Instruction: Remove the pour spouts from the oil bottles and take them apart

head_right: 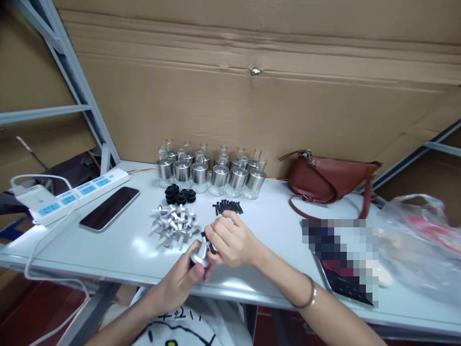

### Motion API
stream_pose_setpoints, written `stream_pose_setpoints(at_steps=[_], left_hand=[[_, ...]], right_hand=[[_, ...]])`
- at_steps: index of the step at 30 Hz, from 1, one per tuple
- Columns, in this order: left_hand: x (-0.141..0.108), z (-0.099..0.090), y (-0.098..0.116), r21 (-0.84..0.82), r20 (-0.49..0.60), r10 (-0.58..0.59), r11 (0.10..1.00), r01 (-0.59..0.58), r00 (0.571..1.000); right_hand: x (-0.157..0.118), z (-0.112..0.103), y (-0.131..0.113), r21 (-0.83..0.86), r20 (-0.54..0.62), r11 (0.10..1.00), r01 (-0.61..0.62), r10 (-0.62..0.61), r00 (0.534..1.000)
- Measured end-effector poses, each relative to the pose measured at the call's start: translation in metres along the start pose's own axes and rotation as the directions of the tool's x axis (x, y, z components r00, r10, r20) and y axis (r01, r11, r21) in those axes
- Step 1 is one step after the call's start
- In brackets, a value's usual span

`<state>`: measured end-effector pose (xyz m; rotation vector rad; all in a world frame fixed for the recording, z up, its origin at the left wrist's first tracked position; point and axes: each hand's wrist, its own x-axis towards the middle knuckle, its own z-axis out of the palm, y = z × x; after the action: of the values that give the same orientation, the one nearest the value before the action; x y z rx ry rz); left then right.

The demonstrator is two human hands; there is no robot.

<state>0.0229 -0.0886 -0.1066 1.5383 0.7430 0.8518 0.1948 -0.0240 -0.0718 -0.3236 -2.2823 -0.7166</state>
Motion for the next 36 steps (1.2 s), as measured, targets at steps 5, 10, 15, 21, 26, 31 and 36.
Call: stream_pose_setpoints(at_steps=[5,10,15,21,26,31,36], left_hand=[[0.000,0.000,0.001,0.026,0.018,-0.011,1.000,0.011,1.000],[-0.001,0.000,0.001,0.050,0.020,-0.002,0.999,0.001,1.000],[-0.003,0.000,0.004,0.201,0.053,0.029,0.979,-0.039,0.998],[-0.004,-0.003,0.012,0.363,0.105,-0.010,0.931,-0.029,0.994],[-0.008,-0.011,0.027,0.307,0.197,-0.004,0.950,-0.058,0.980],[-0.010,-0.027,0.039,0.358,0.126,-0.019,0.933,-0.027,0.992],[-0.016,-0.043,0.040,0.394,0.001,0.051,0.918,-0.047,0.999]], right_hand=[[0.001,0.000,0.001,0.026,-0.015,0.999,0.028,-0.027,1.000],[0.003,-0.001,0.002,0.053,-0.025,0.998,0.040,-0.039,0.999],[-0.001,-0.002,0.003,0.200,-0.098,0.979,-0.020,0.041,0.994],[-0.006,0.004,0.008,0.349,-0.087,0.932,-0.100,0.139,0.986],[-0.008,0.008,0.023,0.266,-0.029,0.911,-0.315,0.334,0.942],[-0.017,0.010,0.031,0.183,0.026,0.851,-0.493,0.497,0.868],[-0.019,0.009,0.032,0.158,0.042,0.828,-0.539,0.539,0.841]])
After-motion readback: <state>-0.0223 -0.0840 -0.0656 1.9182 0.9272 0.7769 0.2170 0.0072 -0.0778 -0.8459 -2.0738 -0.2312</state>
